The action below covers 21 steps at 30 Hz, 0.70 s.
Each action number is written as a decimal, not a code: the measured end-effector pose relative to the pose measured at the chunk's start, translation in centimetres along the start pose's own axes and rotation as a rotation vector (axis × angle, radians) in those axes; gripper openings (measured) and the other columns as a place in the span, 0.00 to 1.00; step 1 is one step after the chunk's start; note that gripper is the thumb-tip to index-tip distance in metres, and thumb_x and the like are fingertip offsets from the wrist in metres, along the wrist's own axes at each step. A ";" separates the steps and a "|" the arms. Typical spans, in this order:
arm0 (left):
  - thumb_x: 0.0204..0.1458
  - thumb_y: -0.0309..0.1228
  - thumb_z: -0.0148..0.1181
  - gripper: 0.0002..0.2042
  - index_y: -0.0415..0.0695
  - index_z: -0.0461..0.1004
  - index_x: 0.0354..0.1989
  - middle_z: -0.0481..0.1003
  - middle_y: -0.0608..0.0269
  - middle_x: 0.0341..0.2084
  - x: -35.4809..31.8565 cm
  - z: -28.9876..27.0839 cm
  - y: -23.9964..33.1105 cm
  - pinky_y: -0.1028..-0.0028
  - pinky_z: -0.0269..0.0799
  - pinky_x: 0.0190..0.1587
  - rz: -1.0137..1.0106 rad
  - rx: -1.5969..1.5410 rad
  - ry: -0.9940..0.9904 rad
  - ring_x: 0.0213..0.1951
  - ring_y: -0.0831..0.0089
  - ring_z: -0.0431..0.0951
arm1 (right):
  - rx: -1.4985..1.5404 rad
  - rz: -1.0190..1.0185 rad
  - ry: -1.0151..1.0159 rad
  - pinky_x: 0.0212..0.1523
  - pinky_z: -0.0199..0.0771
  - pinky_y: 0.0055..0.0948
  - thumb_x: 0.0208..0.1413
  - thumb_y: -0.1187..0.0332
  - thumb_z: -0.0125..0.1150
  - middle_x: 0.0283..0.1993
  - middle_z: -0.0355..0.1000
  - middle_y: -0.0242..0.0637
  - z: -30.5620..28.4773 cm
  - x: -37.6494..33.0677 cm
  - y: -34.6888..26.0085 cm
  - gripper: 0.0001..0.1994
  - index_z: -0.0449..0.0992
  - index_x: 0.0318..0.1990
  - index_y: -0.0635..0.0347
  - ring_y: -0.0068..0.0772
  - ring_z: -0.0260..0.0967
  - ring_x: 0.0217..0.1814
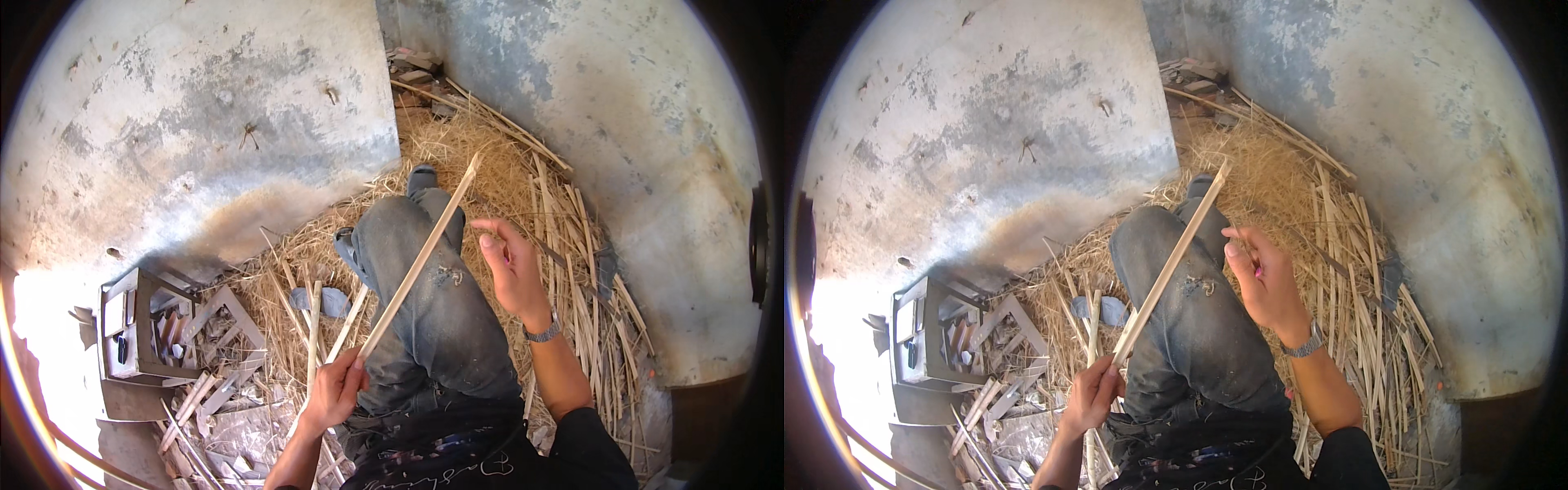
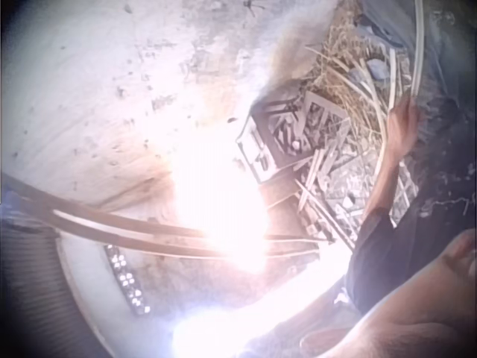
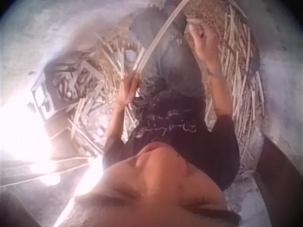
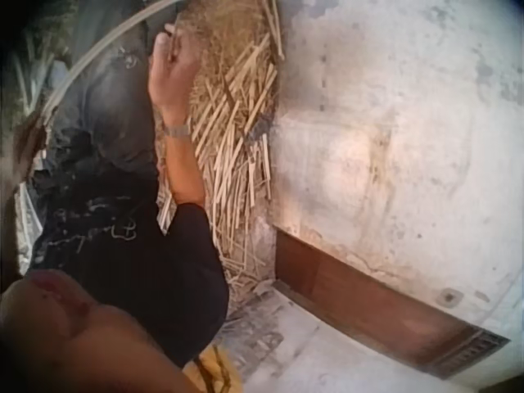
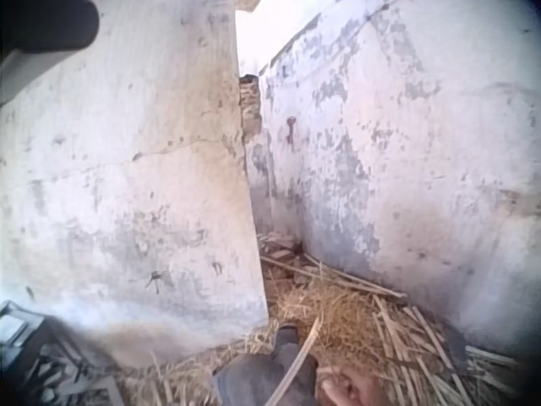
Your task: The person scrapes a wooden strip using a small knife, splits a wooden piece lengthwise with a large knife, and scrapes another wooden strip using the small knife.
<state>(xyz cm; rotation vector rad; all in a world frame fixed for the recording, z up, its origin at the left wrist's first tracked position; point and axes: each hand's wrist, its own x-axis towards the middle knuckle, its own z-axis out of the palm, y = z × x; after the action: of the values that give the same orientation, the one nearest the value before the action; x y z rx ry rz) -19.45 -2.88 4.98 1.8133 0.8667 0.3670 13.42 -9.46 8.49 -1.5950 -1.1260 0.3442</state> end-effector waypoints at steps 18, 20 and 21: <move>0.66 0.33 0.60 0.21 0.40 0.73 0.65 0.64 0.74 0.18 1.5 2.1 1.7 0.78 0.59 0.27 0.010 0.022 0.065 0.24 0.86 0.62 | -0.171 -0.375 0.335 0.25 0.68 0.22 0.64 0.74 0.64 0.35 0.81 0.40 -0.4 2.4 2.6 0.14 0.81 0.56 0.63 0.19 0.70 0.26; 0.66 0.33 0.61 0.21 0.40 0.74 0.64 0.63 0.75 0.18 1.4 2.4 1.7 0.78 0.58 0.27 -0.001 -0.002 0.076 0.24 0.87 0.61 | -0.215 -0.362 0.386 0.23 0.69 0.22 0.62 0.75 0.65 0.32 0.82 0.38 -0.6 3.5 4.1 0.14 0.82 0.55 0.63 0.19 0.71 0.24; 0.65 0.32 0.61 0.20 0.36 0.74 0.63 0.64 0.73 0.19 1.4 2.5 1.7 0.78 0.59 0.26 0.014 0.000 0.089 0.24 0.86 0.61 | -0.216 -0.362 0.385 0.23 0.69 0.22 0.62 0.75 0.65 0.32 0.82 0.38 -0.3 3.4 4.5 0.14 0.82 0.55 0.63 0.19 0.71 0.24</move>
<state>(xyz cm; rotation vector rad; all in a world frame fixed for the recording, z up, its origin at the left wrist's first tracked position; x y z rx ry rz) -16.31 -3.92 5.24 1.8150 0.9151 0.4598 17.58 -6.66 5.75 -1.5189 -1.1453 -0.3214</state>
